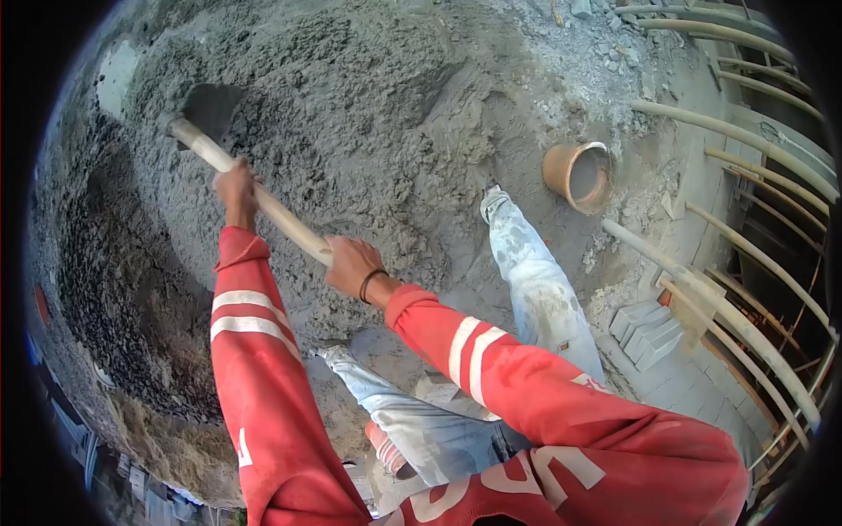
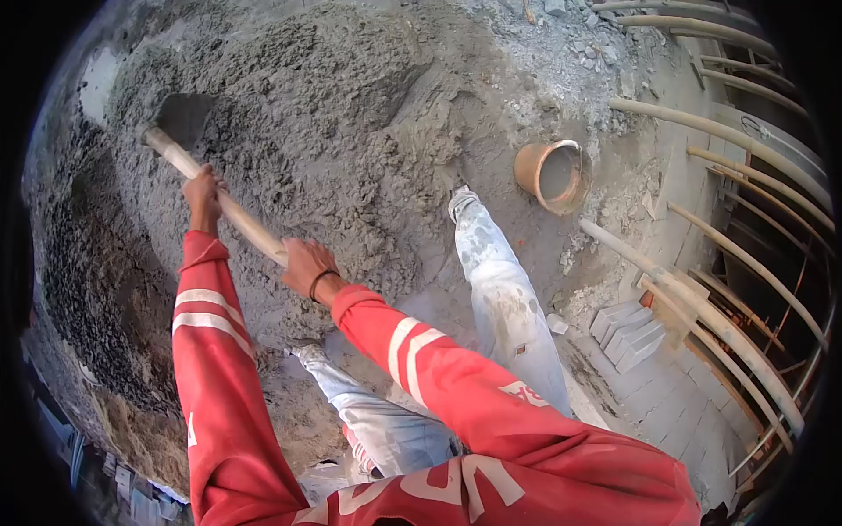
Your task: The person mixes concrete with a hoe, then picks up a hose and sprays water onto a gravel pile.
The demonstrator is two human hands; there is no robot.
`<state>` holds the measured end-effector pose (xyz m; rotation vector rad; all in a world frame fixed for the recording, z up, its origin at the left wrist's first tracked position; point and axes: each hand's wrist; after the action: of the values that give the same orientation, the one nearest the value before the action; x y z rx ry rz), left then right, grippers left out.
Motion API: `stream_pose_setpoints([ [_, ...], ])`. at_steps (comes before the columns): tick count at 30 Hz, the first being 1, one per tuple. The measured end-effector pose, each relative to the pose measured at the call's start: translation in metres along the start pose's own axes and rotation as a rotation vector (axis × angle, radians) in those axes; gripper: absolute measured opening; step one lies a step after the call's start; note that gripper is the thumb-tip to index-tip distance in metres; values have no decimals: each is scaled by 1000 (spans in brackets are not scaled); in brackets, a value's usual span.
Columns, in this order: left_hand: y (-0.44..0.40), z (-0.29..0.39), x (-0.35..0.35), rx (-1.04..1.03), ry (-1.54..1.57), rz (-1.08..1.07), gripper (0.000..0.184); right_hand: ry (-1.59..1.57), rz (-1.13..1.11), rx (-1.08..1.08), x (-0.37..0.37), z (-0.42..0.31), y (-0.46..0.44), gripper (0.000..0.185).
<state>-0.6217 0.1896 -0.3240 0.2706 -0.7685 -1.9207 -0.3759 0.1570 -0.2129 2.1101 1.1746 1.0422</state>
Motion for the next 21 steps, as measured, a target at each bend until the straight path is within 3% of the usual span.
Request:
stream_pose_setpoints([
  [2,48,-96,-11,113,-417,46,22,23,-70,-261,-10,39,59,38],
  [3,55,-167,-6,82,-412,99,13,28,29,-217,-32,73,88,35],
  [5,158,-138,-12,198,-282,24,14,43,-40,-316,-35,100,139,32],
  [6,176,-169,1,114,-432,33,15,58,-2,-294,-33,97,168,25],
  [8,243,-133,2,206,-424,71,18,115,145,-258,-55,124,218,30],
  [11,290,-146,7,41,-528,136,20,44,39,-278,-43,132,252,29],
  [13,315,-80,-4,-117,-355,78,20,-24,150,-178,-48,147,252,27],
  [16,276,38,-45,-156,-54,-105,18,-71,311,1,-9,108,166,32],
  [19,178,82,-103,-430,2,-141,18,-26,408,122,36,69,59,37],
  [20,156,101,-121,-351,79,-200,19,-28,410,103,52,58,26,37],
  [21,115,92,-138,-406,27,-195,19,-29,412,85,61,47,5,37],
])
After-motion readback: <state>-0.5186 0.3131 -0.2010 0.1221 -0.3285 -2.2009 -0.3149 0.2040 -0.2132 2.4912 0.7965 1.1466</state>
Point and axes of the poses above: each hand's wrist, its own y-axis away from the middle knuckle, its own x-axis out of the back of the hand, z = x × y, and after that the axes turned 2 degrees about -x, right-handed
